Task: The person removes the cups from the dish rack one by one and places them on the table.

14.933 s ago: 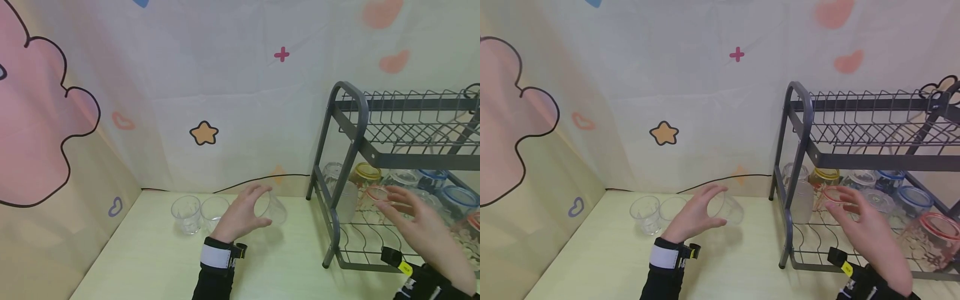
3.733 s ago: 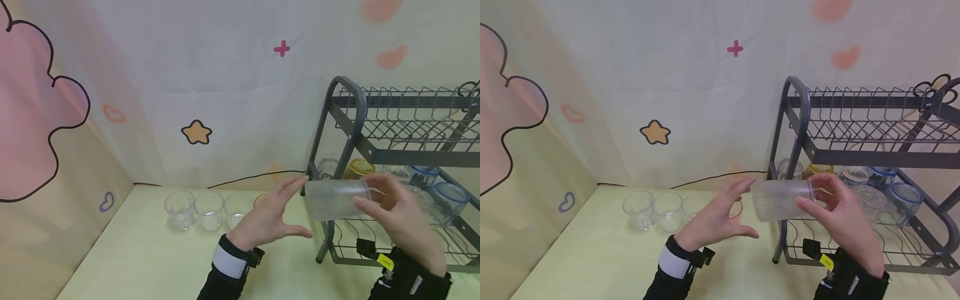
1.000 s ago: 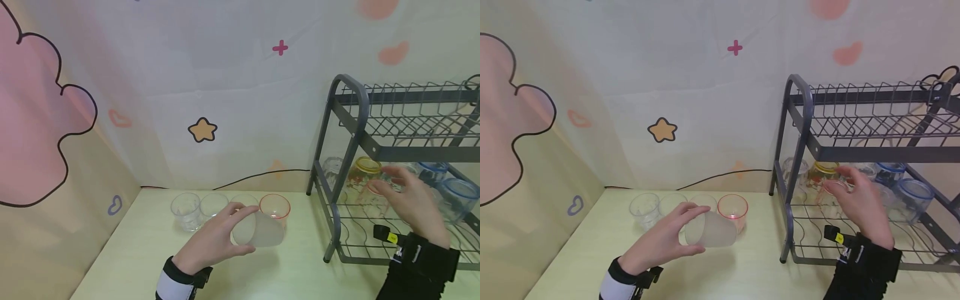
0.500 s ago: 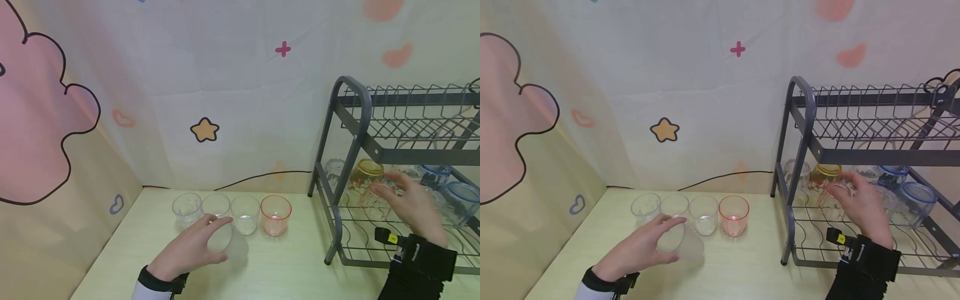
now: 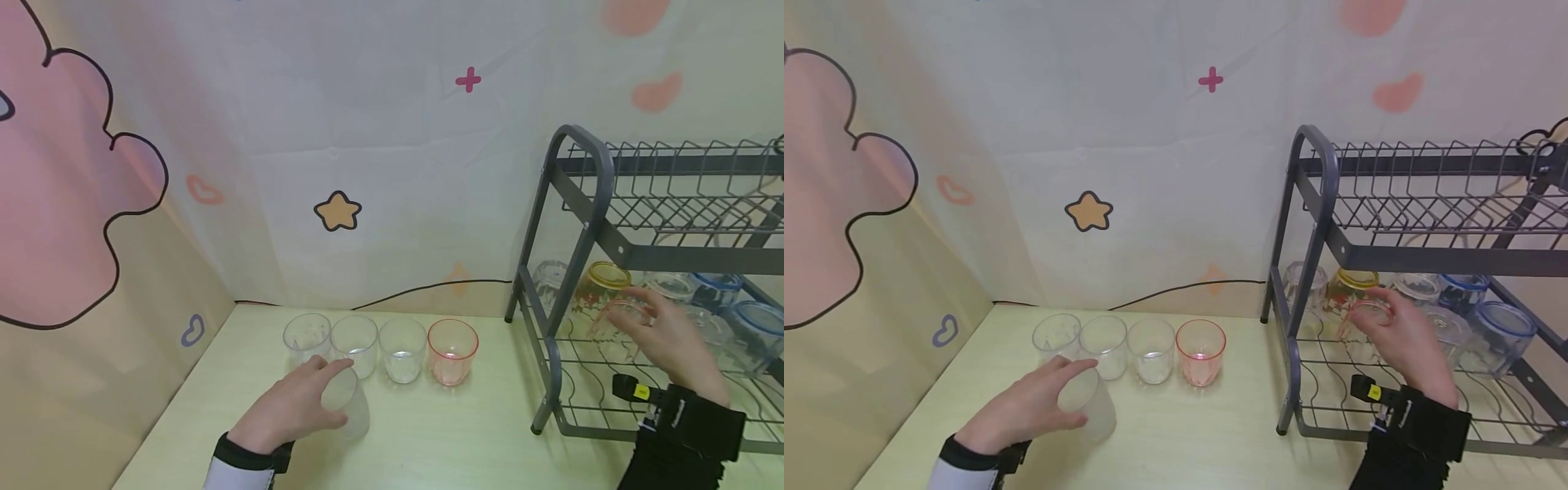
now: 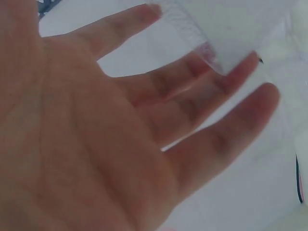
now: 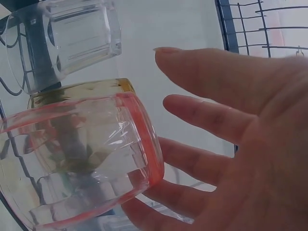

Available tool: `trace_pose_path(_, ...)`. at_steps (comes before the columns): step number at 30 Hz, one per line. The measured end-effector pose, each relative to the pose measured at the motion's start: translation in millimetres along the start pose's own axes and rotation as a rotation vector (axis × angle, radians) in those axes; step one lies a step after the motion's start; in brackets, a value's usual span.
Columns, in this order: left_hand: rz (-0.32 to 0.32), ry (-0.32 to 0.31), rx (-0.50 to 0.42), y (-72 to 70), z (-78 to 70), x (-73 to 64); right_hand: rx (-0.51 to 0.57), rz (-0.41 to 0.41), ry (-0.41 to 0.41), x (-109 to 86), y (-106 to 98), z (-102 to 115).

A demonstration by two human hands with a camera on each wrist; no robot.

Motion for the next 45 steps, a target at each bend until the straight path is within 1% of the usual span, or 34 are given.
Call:
trace_pose_path(5,-0.012,-0.081,0.051,-3.0,7.2,-1.1,0.009,0.029,-0.007,0.2,0,-2)
trace_pose_path(9,-0.028,-0.111,0.086,-6.5,11.9,-1.4,0.015,0.041,-0.005,0.1,0,-3)
trace_pose_path(15,-0.065,-0.128,0.132,-12.3,17.2,-0.2,0.02,0.043,-0.008,-0.8,1,-5)
trace_pose_path(19,-0.086,-0.137,0.169,-13.6,23.1,0.5,0.017,0.058,-0.009,0.1,0,-5)
trace_pose_path(27,-0.089,-0.147,0.166,-13.6,27.6,2.4,-0.02,0.081,-0.021,4.0,-1,-4)
trace_pose_path(38,-0.089,-0.166,0.164,-15.3,31.7,5.3,-0.04,0.075,-0.045,7.2,1,-3)
trace_pose_path(45,-0.1,-0.182,0.187,-13.8,33.4,5.3,-0.065,0.084,-0.049,8.0,2,-5)
Point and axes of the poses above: each hand's wrist, its own x-axis towards the middle knuckle, its own y-axis out of the palm, z = x × y, the point moved 1 cm from there along x, towards the middle knuckle
